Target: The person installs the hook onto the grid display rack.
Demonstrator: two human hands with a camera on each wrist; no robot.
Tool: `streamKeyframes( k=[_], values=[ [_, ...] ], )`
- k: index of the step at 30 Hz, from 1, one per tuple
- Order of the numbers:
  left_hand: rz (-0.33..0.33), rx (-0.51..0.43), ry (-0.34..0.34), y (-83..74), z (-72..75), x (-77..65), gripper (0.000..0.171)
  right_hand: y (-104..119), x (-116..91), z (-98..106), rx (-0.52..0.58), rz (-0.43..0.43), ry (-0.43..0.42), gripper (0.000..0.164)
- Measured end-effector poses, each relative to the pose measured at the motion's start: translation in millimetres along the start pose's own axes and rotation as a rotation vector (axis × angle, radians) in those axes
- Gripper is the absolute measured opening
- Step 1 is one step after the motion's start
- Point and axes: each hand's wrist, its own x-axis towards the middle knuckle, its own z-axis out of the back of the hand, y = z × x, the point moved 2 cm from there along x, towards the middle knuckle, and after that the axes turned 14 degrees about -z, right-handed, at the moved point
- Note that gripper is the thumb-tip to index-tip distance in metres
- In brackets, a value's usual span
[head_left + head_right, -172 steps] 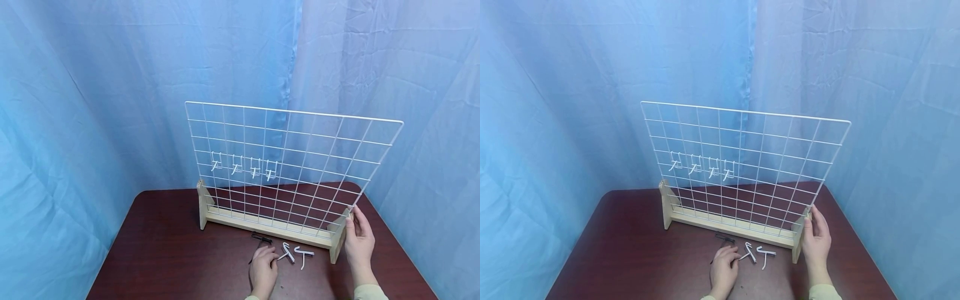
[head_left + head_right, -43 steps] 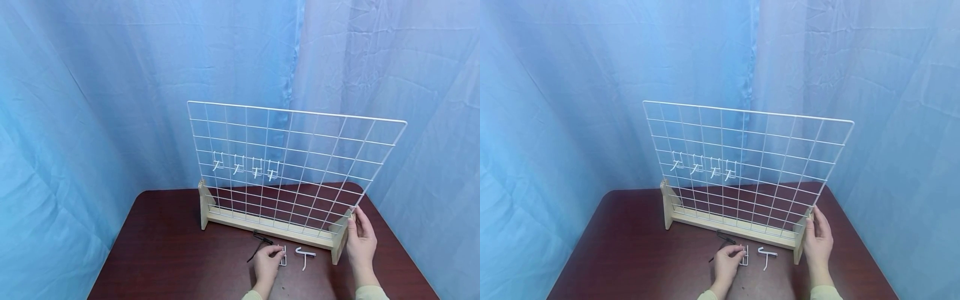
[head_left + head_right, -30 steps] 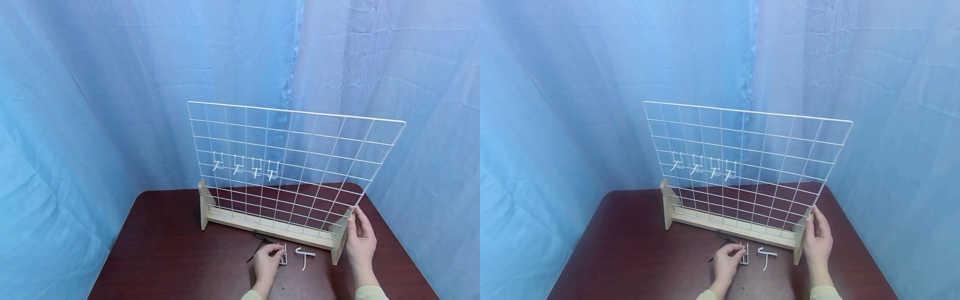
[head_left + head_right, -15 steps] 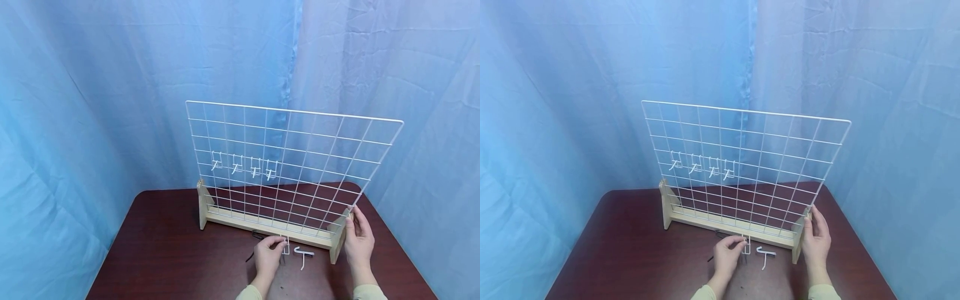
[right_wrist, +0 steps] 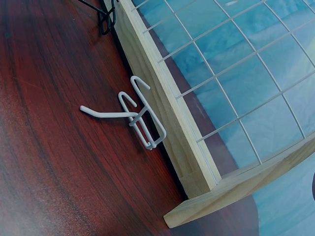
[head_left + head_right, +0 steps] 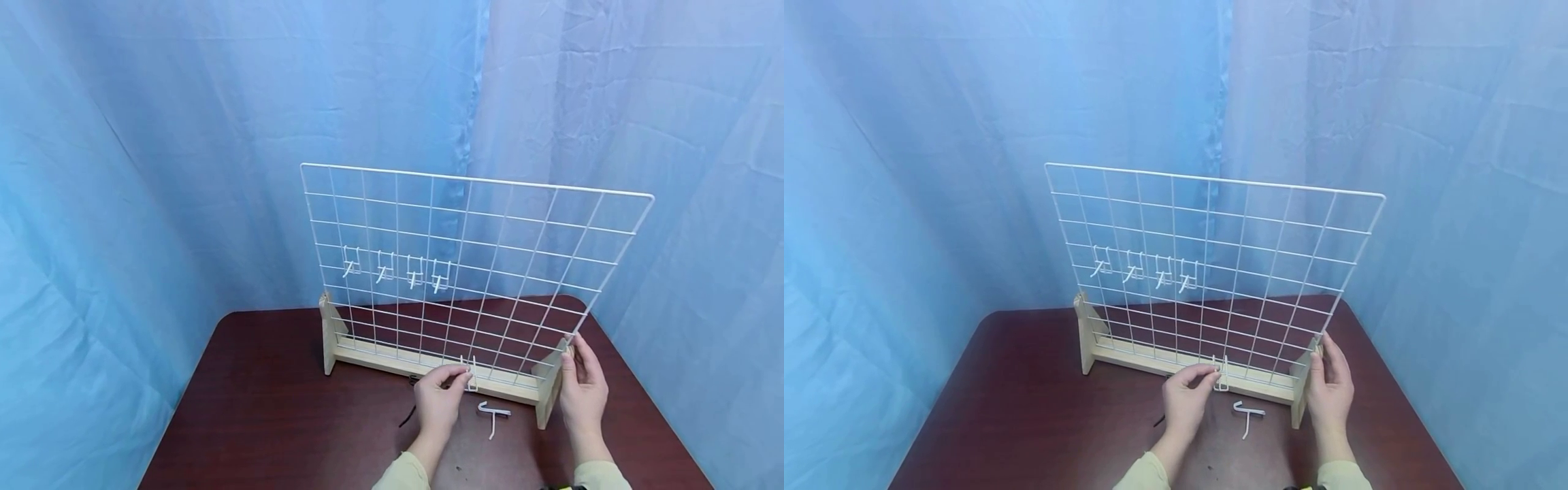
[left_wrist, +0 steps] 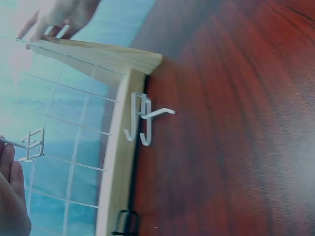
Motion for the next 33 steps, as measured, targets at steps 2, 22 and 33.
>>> streamKeyframes(
  k=[2,22,33],
  values=[
    [-0.024,-0.008,-0.011,-10.8,0.4,6.5,0.009,0,0,0,0.000,0.003,0.003,0.042],
    [-0.286,-0.048,-0.081,-56.8,4.3,61.5,0.010,0,0,0,-0.037,0.026,-0.004,0.042],
    [-0.320,-0.108,-0.134,-76.6,0.8,82.8,0.012,0,0,0,-0.036,0.018,-0.001,0.042]
  ],
)
